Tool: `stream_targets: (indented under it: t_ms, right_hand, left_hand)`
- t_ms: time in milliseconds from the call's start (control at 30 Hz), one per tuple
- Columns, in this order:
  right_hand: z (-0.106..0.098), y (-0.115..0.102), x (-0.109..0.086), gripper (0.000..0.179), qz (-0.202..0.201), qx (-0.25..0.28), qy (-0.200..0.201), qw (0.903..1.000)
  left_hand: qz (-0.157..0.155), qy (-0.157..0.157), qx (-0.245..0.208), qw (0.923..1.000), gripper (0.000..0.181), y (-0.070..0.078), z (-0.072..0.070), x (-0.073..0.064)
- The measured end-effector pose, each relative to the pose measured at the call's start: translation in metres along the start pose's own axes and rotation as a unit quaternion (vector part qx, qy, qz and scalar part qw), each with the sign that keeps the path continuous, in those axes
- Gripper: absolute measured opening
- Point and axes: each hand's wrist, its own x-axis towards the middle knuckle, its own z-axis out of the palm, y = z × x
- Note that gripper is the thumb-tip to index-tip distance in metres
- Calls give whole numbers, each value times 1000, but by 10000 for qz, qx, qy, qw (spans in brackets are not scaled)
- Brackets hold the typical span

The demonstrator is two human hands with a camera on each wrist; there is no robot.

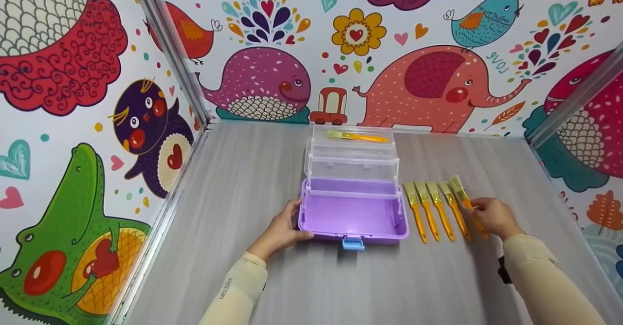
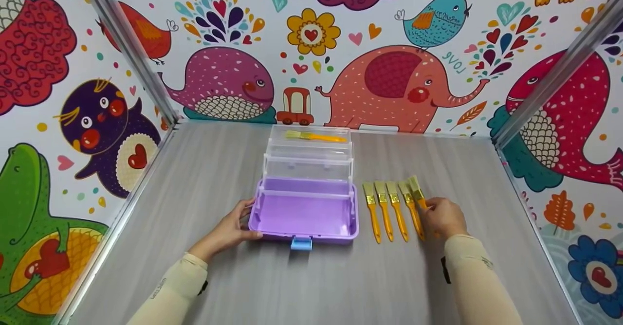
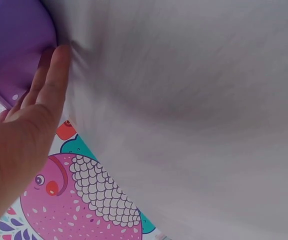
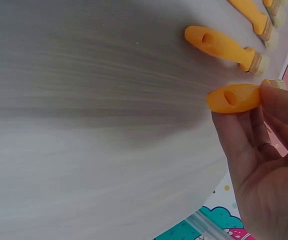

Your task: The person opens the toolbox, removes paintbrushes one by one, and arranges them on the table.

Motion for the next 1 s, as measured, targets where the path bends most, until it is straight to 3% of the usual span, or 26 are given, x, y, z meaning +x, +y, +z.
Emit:
stream_targets:
  t_ms: [200, 400, 567, 1000]
  right_hand:
    - [3, 1, 2, 42, 644, 37, -228, 9977]
    - [7, -1, 2, 43, 749, -241, -11, 9969]
    - [8, -1, 2, 43, 992, -152, -126, 9949]
    - [15, 0, 1, 42, 1137, -121, -47, 9934]
  left_hand:
    - [-50, -32, -54, 10000, 97, 1, 0, 0]
    - [-37, -33, -15, 10000, 96, 1, -1, 0]
    - [15, -41, -17, 10000, 96, 2, -1, 0]
    - [-21, -37, -101, 9999, 96, 2, 0, -1]
